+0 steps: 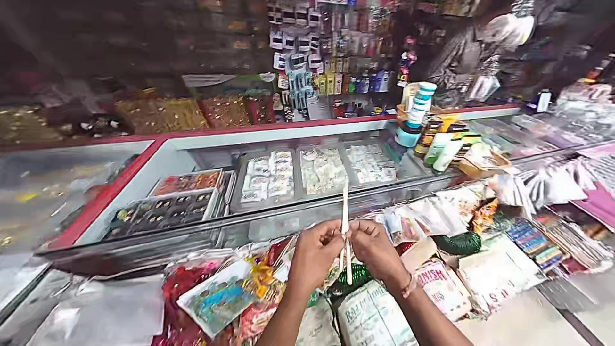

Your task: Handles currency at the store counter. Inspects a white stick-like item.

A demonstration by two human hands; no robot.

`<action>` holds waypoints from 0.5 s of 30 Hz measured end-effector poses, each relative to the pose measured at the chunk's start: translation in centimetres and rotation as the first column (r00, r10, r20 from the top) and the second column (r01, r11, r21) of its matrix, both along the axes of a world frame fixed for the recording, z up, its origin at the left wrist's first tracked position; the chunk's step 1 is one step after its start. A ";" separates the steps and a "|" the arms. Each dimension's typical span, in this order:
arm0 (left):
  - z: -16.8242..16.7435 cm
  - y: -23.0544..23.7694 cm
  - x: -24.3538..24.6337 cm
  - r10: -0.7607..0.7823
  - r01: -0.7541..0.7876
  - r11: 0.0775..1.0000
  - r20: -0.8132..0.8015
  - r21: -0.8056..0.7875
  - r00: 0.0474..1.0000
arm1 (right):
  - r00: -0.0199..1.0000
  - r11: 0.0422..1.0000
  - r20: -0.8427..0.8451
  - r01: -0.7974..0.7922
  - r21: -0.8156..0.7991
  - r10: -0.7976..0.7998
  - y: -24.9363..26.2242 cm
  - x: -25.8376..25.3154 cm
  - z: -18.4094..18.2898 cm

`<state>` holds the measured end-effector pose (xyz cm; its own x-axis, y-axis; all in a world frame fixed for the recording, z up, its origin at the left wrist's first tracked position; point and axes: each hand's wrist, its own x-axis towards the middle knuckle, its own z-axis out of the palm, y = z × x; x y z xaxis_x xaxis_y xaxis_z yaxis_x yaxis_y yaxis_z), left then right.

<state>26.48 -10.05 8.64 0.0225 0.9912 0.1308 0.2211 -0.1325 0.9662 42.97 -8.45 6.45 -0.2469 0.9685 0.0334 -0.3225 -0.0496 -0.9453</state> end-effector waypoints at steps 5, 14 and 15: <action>-1.6 -3.8 5.7 -0.159 0.164 0.984 0.073 -0.067 0.985 | 0.995 0.995 0.024 0.096 0.035 -0.097 -5.3 6.5 -2.3; -3.6 -8.9 19.7 -0.444 0.496 0.821 0.232 -0.281 0.866 | 0.970 0.976 0.122 0.214 -0.036 -0.208 -16.0 22.7 -4.8; -3.8 -8.9 21.5 -0.437 0.504 0.822 0.274 -0.264 0.857 | 0.970 0.980 0.151 0.196 -0.027 -0.190 -17.3 24.7 -4.9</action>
<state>47.98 -18.91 4.79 0.5045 0.8529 -0.1341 0.0162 0.1459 0.9892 67.66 -25.75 1.56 -0.0547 0.9980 -0.0302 -0.1870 -0.0399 -0.9816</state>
